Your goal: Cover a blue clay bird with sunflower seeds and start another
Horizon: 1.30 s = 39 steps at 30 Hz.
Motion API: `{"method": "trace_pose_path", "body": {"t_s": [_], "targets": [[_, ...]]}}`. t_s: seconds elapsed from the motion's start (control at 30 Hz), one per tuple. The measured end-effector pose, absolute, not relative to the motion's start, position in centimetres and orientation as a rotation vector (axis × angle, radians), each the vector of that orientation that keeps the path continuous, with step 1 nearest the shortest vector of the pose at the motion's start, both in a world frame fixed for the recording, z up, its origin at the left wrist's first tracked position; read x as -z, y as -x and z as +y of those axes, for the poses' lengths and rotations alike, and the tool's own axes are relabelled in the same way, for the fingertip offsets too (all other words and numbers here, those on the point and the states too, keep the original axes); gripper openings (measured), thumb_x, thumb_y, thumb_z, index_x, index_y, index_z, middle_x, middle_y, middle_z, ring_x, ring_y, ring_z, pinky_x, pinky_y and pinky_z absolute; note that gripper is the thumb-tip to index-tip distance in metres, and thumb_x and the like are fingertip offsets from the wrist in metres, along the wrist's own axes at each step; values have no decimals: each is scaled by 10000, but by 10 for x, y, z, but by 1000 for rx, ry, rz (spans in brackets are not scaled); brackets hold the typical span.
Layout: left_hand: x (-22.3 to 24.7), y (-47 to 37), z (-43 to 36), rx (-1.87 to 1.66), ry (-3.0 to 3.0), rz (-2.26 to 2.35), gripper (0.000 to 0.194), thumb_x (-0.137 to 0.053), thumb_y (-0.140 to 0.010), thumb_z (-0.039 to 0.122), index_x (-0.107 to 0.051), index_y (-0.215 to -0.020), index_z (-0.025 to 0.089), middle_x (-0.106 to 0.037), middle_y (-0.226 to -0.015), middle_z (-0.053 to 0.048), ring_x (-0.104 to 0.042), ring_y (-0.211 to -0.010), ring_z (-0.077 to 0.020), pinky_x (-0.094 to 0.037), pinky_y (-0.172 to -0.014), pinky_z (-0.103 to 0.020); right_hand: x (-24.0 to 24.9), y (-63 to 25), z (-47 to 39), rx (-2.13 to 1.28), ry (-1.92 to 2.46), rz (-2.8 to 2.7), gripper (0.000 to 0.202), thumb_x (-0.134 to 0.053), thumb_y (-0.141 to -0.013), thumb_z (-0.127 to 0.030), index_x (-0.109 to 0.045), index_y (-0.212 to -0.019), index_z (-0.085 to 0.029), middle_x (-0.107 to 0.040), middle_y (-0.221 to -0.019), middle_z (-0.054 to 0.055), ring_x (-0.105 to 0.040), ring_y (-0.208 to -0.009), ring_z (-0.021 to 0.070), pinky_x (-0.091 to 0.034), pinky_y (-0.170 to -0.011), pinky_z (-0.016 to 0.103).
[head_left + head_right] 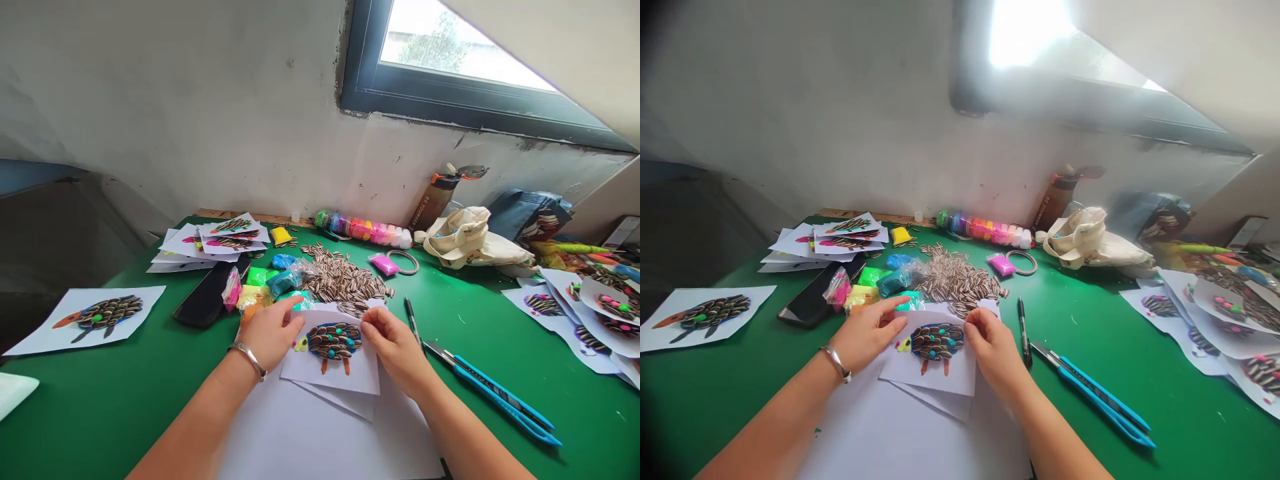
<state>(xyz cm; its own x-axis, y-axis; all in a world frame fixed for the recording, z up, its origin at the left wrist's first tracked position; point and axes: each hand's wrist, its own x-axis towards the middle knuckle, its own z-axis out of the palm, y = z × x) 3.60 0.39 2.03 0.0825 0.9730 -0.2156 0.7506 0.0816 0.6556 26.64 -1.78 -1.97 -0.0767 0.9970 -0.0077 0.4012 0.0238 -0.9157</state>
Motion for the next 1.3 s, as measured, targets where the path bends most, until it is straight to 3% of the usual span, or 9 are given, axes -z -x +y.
{"method": "trace_pose_path", "body": {"t_s": [0.17, 0.4, 0.5, 0.57, 0.7, 0.97, 1.13, 1.2, 1.3], "targets": [[-20, -38, 1, -566, -1575, 1628, 605, -490, -772, 306, -429, -1370, 240, -486, -591, 56, -505, -538, -125, -391, -523, -225, 20, -268, -17, -1292, 1399, -1269, 239, -604, -808, -427, -545, -808, -196, -504, -686, -28, -422, -570, 103, -331, -519, 224], [-20, -37, 3, -648, -1314, 1476, 711, -543, -728, 336, -357, -1399, 193, -510, -598, 60, -470, -516, -118, -404, -507, -235, 21, -270, -17, -1446, 1275, -984, 294, -691, -742, -434, -549, -839, -196, -545, -664, -23, -458, -530, 100, -343, -494, 222], [-21, -38, 3, -636, -1284, 1487, 615, -560, -700, 336, -495, -1283, 148, -530, -588, 48, -458, -499, -115, -388, -502, -242, 17, -268, -17, -1484, 1232, -890, 302, -725, -719, -411, -544, -827, -194, -556, -654, -28, -480, -523, 97, -347, -486, 212], [-22, -38, 3, -661, -1306, 1476, 452, -570, -681, 350, -621, -1074, 133, -530, -567, 39, -460, -502, -115, -380, -508, -246, 12, -266, -18, -1533, 1196, -809, 319, -738, -709, -409, -542, -853, -202, -565, -644, -32, -499, -508, 100, -358, -479, 213], [-25, -34, 5, -798, -1287, 1396, 231, -603, -653, 368, -627, -736, 154, -528, -551, 36, -453, -502, -98, -372, -501, -235, 5, -260, -20, -1582, 1142, -699, 376, -708, -734, -457, -556, -999, -236, -604, -691, -28, -529, -504, 109, -393, -488, 226], [-54, -5, 14, -1039, -922, 1363, 352, -740, -588, 342, -646, -876, 163, -631, -665, 9, -571, -548, -119, -473, -508, -243, 1, -252, -23, -1599, 1105, -681, 463, -671, -747, -525, -547, -1054, -202, -621, -680, -4, -584, -550, 133, -433, -557, 247], [-83, 32, 47, -1300, -867, 1394, 232, -715, -606, 127, -650, -829, 121, -642, -625, -1, -616, -544, -136, -518, -499, -232, -3, -251, -26, -1622, 1108, -703, 483, -665, -742, -538, -558, -1053, -184, -638, -706, 16, -578, -566, 132, -430, -575, 253], [-90, 50, 70, -1333, -879, 1425, 169, -674, -661, 90, -641, -825, 111, -648, -627, -1, -646, -587, -142, -541, -558, -238, -3, -250, -28, -1642, 1109, -713, 471, -658, -751, -538, -564, -1046, -182, -638, -713, 21, -574, -568, 129, -426, -578, 253], [-92, 73, 107, -1347, -847, 1554, 123, -679, -667, 83, -614, -760, 129, -615, -537, 14, -610, -469, -139, -520, -473, -244, -3, -248, -29, -1652, 1109, -739, 444, -646, -763, -541, -578, -1006, -176, -634, -710, 25, -567, -569, 127, -418, -581, 256]]}}
